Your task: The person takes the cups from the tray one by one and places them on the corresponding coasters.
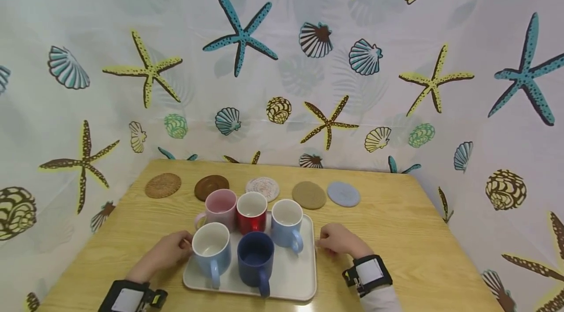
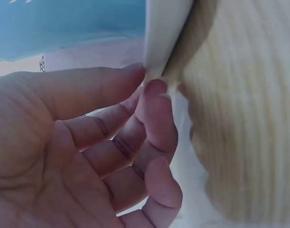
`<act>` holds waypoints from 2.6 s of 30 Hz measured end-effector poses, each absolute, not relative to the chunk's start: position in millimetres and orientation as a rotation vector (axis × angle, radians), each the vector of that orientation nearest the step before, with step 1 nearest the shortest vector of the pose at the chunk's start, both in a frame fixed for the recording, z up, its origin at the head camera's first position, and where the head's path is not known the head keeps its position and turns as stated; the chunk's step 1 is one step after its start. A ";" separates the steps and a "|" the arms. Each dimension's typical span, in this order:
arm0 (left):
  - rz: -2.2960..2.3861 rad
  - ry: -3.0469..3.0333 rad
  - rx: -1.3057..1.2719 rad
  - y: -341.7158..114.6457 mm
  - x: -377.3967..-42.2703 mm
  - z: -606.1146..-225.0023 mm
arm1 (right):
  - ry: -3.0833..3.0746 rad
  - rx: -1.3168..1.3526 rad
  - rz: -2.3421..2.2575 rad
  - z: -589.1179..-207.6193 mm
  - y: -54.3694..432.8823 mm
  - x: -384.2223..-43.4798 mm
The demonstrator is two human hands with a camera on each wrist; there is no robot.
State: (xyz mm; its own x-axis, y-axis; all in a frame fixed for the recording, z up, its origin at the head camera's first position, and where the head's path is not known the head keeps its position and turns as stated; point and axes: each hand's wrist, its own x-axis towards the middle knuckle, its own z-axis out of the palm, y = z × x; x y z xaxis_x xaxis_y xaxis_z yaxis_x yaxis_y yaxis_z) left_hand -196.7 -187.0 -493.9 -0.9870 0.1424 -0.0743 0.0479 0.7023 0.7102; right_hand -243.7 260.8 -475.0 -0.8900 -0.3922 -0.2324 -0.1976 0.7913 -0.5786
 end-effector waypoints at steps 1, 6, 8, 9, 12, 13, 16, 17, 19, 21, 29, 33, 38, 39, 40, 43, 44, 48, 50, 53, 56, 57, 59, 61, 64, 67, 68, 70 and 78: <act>1.166 2.776 0.145 -186.3 -196.8 -495.2 | 2.709 -0.442 -0.785 -475.0 265.6 -250.2; 1.163 2.777 0.102 -185.0 -199.6 -500.9 | 3.025 -0.279 -0.635 -478.7 288.3 -280.9; 1.162 2.775 0.090 -185.0 -200.4 -501.7 | 3.080 -0.242 -0.568 -483.1 295.8 -291.1; 1.165 2.770 0.083 -185.0 -200.6 -501.6 | 3.097 -0.245 -0.531 -485.8 298.9 -295.8; 1.177 2.753 0.072 -185.9 -199.6 -499.8 | 3.126 -0.279 -0.442 -495.1 305.6 -307.9; 1.185 2.747 0.073 -186.4 -199.3 -499.6 | 3.131 -0.291 -0.419 -497.7 306.9 -310.4; 1.219 2.733 0.095 -187.7 -198.5 -499.8 | 3.113 -0.289 -0.373 -502.7 308.4 -314.0; 1.232 2.725 0.102 -188.0 -198.2 -499.9 | 3.100 -0.281 -0.368 -503.5 308.3 -313.7; 1.238 2.715 0.143 -188.2 -197.4 -499.9 | 3.069 -0.265 -0.367 -503.6 308.2 -311.5; 1.246 2.699 0.147 -187.3 -196.4 -499.0 | 3.038 -0.248 -0.375 -502.1 308.6 -308.4; 1.202 2.710 0.036 -183.3 -194.1 -493.9 | 3.004 -0.255 -0.376 -495.0 312.9 -295.5; 1.181 2.718 0.023 -183.1 -194.7 -494.9 | 3.001 -0.243 -0.384 -494.2 316.1 -287.4; 1.177 2.723 0.033 -182.7 -195.4 -492.1 | 3.001 -0.217 -0.384 -493.7 318.3 -285.6; 1.176 2.725 0.036 -182.5 -195.3 -491.4 | 3.008 -0.217 -0.384 -493.9 318.3 -285.5; 1.176 2.725 0.038 -182.6 -195.3 -491.4 | 3.020 -0.218 -0.397 -494.2 318.1 -285.1; 1.158 2.745 0.055 -184.0 -196.0 -493.7 | 3.063 -0.217 -0.448 -493.1 314.5 -280.7; 1.151 2.757 0.057 -184.8 -196.3 -495.0 | 3.075 -0.217 -0.465 -491.8 312.1 -278.5; 1.159 2.825 0.035 -187.4 -199.0 -496.7 | 3.081 -0.208 -0.551 -485.6 298.8 -266.9; 1.218 2.849 0.012 -186.8 -202.2 -495.6 | 3.085 -0.215 -0.572 -484.4 291.8 -260.8; 1.339 2.839 -0.001 -183.7 -209.6 -491.0 | 3.091 -0.228 -0.599 -484.3 281.7 -252.9; 1.420 2.817 -0.003 -179.6 -218.2 -486.3 | 3.051 -0.218 -0.632 -484.7 271.3 -246.6; 1.433 2.813 0.000 -178.2 -220.9 -485.0 | 3.032 -0.216 -0.643 -484.8 267.5 -244.5; 1.476 2.785 -0.005 -175.5 -225.7 -482.8 | 2.986 -0.206 -0.660 -485.5 260.1 -240.5; 1.522 2.754 -0.013 -173.4 -229.1 -481.9 | 2.948 -0.205 -0.669 -487.8 253.0 -237.0; 1.598 2.696 -0.029 -170.7 -233.0 -483.2 | 2.905 -0.203 -0.674 -493.3 244.0 -232.8; 1.692 2.606 -0.023 -168.7 -236.1 -487.7 | 2.871 -0.203 -0.678 -498.4 237.8 -229.4; 1.728 2.568 -0.015 -168.2 -236.8 -489.4 | 2.864 -0.204 -0.676 -499.3 236.3 -228.2; 1.794 2.485 -0.003 -167.4 -237.7 -493.3 | 2.850 -0.202 -0.675 -500.3 234.0 -226.1; 1.845 2.458 0.023 -167.7 -238.5 -501.0 | 2.832 -0.190 -0.658 -495.8 228.4 -223.5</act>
